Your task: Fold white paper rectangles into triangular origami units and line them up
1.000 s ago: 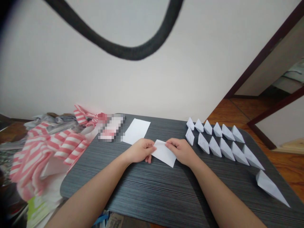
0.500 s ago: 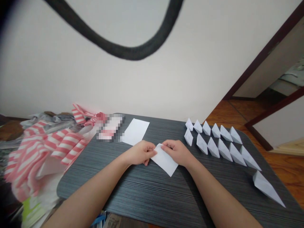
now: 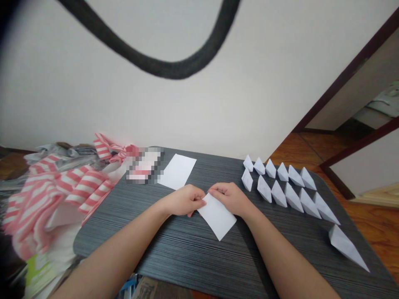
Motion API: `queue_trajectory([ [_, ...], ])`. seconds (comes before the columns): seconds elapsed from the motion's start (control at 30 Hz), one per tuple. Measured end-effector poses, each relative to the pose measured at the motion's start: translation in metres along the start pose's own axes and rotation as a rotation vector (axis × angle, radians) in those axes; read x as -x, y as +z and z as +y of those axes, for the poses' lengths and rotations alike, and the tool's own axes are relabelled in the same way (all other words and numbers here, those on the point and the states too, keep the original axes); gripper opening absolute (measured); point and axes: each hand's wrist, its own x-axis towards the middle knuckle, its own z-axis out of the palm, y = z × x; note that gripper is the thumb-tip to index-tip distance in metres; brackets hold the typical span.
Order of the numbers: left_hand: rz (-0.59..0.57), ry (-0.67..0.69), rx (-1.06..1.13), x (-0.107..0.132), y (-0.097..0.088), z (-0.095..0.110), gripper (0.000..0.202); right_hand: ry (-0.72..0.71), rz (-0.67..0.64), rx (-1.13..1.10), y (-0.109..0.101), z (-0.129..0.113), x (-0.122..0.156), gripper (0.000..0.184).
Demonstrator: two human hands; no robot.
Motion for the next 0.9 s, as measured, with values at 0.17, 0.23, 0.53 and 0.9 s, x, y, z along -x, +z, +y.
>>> queue_trajectory([
  [0.17, 0.07, -0.039, 0.087, -0.003, 0.002, -0.005, 0.023, 0.037, 0.052, -0.037, 0.0, 0.001, 0.0, 0.025],
  [0.23, 0.104, -0.067, 0.157, -0.005, 0.003, -0.007, 0.023, 0.084, 0.017, -0.107, -0.001, 0.004, 0.001, 0.025],
  [0.53, 0.153, -0.079, 0.411, -0.012, 0.0, -0.017, 0.022, 0.131, -0.068, -0.077, -0.006, 0.008, 0.006, 0.034],
  [0.9, 0.401, -0.025, 0.357, -0.011, -0.006, -0.023, 0.024, 0.135, -0.14, -0.168, -0.008, 0.01, 0.009, 0.038],
])
